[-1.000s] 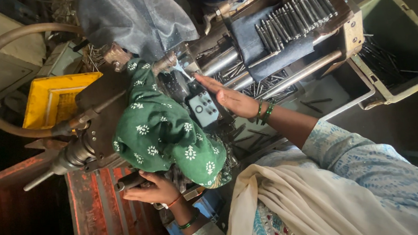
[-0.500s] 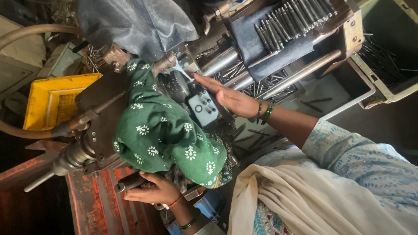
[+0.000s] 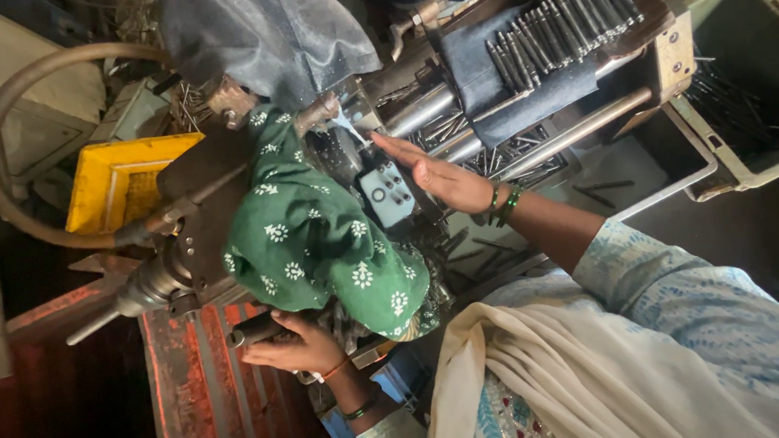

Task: The person operates a manual metal forming machine, repeatedly inserting small metal rods into the machine, pulling a lever to activate the forming process, and then removing the finished metal pieces. The person places the finished pieces into a collection bin.

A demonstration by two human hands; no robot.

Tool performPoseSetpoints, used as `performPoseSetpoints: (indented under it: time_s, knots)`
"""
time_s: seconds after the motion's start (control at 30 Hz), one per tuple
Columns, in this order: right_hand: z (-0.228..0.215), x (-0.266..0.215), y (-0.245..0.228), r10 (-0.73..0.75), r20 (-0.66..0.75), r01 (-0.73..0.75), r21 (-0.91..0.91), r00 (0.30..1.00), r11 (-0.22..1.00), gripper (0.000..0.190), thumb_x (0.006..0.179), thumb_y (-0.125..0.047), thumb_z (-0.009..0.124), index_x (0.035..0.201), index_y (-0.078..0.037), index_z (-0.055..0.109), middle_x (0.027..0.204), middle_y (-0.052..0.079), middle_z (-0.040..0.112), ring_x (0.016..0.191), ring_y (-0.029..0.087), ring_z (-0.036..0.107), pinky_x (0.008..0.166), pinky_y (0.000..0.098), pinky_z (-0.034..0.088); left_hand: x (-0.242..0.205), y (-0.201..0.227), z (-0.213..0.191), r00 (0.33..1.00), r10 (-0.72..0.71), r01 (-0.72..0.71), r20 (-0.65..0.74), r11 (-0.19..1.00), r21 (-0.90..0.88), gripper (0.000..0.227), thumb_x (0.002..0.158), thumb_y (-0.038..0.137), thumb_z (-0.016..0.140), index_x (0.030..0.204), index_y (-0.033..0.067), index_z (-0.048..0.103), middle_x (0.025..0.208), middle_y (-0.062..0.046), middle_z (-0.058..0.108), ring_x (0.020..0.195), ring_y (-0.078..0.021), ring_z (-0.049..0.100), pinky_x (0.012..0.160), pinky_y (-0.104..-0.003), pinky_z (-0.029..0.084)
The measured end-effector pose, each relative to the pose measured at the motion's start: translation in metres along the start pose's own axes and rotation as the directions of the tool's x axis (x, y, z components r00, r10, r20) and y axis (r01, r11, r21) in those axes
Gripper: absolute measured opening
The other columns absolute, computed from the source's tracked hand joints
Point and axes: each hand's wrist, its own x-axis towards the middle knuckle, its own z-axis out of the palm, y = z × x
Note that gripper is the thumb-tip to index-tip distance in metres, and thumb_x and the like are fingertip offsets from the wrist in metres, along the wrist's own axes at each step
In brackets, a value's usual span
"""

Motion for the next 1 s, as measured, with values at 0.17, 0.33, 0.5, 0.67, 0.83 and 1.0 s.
performPoseSetpoints:
  time_s: [0.17, 0.33, 0.5, 0.67, 0.83, 1.0]
  knots:
    - [-0.001, 0.002, -0.004, 0.021, 0.007, -0.021, 0.002, 1.000, 1.000, 0.078, 0.110, -0.062, 0.015, 0.166, -0.007, 0.017, 0.175, 0.012, 0.014, 0.164, 0.030, 0.009, 0.133, 0.0455, 0.009, -0.003, -0.002, 0.002, 0.983, -0.178, 0.182, 0.052, 0.979, -0.091, 0.072, 0.103, 0.047, 0.059, 0.146, -0.0076, 0.041, 0.140, -0.032, 0.045, 0.137, -0.0481, 0.048, 0.118, -0.057, 0.040]
    - [-0.002, 0.003, -0.019, 0.043, -0.033, -0.042, 0.028, 0.999, 0.999, 0.079, 0.109, -0.064, 0.014, 0.163, -0.007, 0.026, 0.173, 0.017, 0.022, 0.162, 0.032, 0.015, 0.131, 0.0447, 0.010, -0.010, -0.021, 0.006, 1.000, 0.024, -0.023, -0.011, 0.994, 0.107, 0.073, 0.114, 0.040, 0.060, 0.151, -0.0174, 0.034, 0.153, -0.042, 0.033, 0.142, -0.0590, 0.032, 0.117, -0.064, 0.030]
    - [-0.034, -0.019, -0.059, 0.320, -0.356, -0.468, -0.498, 0.878, 0.730, 0.040, 0.100, -0.046, 0.059, 0.132, -0.023, 0.069, 0.119, 0.001, 0.073, 0.104, 0.020, 0.069, 0.097, 0.0376, 0.054, -0.007, -0.018, 0.005, 0.994, -0.107, 0.106, 0.030, 0.993, 0.052, 0.061, 0.108, 0.041, 0.061, 0.140, -0.0079, 0.045, 0.143, -0.031, 0.047, 0.141, -0.0517, 0.042, 0.122, -0.062, 0.033]
    - [-0.075, -0.044, -0.074, -0.092, -0.341, -0.340, -0.940, 0.936, 0.029, 0.045, 0.080, -0.015, 0.067, 0.124, -0.021, 0.074, 0.119, -0.003, 0.071, 0.101, 0.024, 0.058, 0.084, 0.0426, 0.042, -0.007, -0.014, 0.006, 1.000, 0.013, -0.013, -0.015, 1.000, 0.021, 0.070, 0.113, 0.040, 0.058, 0.152, -0.0133, 0.035, 0.155, -0.039, 0.035, 0.146, -0.0582, 0.032, 0.120, -0.065, 0.028]
    - [-0.093, -0.048, -0.064, 0.073, -0.265, -0.269, -0.962, 0.961, 0.052, 0.034, 0.087, -0.011, 0.068, 0.119, -0.021, 0.074, 0.112, -0.002, 0.069, 0.113, 0.022, 0.060, 0.092, 0.0423, 0.043, -0.016, -0.043, 0.014, 0.998, -0.069, 0.069, -0.007, 0.998, 0.004, 0.081, 0.105, 0.052, 0.056, 0.149, -0.0129, 0.034, 0.154, -0.040, 0.033, 0.143, -0.0556, 0.036, 0.120, -0.061, 0.031]
    - [-0.115, -0.054, -0.071, 0.132, -0.388, -0.346, -0.555, 0.912, 0.756, 0.030, 0.093, -0.012, 0.072, 0.123, -0.011, 0.072, 0.110, 0.006, 0.072, 0.102, 0.025, 0.066, 0.092, 0.0416, 0.053, -0.020, -0.071, 0.024, 0.999, -0.026, 0.028, -0.027, 0.998, 0.060, 0.087, 0.105, 0.055, 0.056, 0.149, -0.0160, 0.034, 0.150, -0.041, 0.033, 0.142, -0.0555, 0.037, 0.120, -0.062, 0.031]
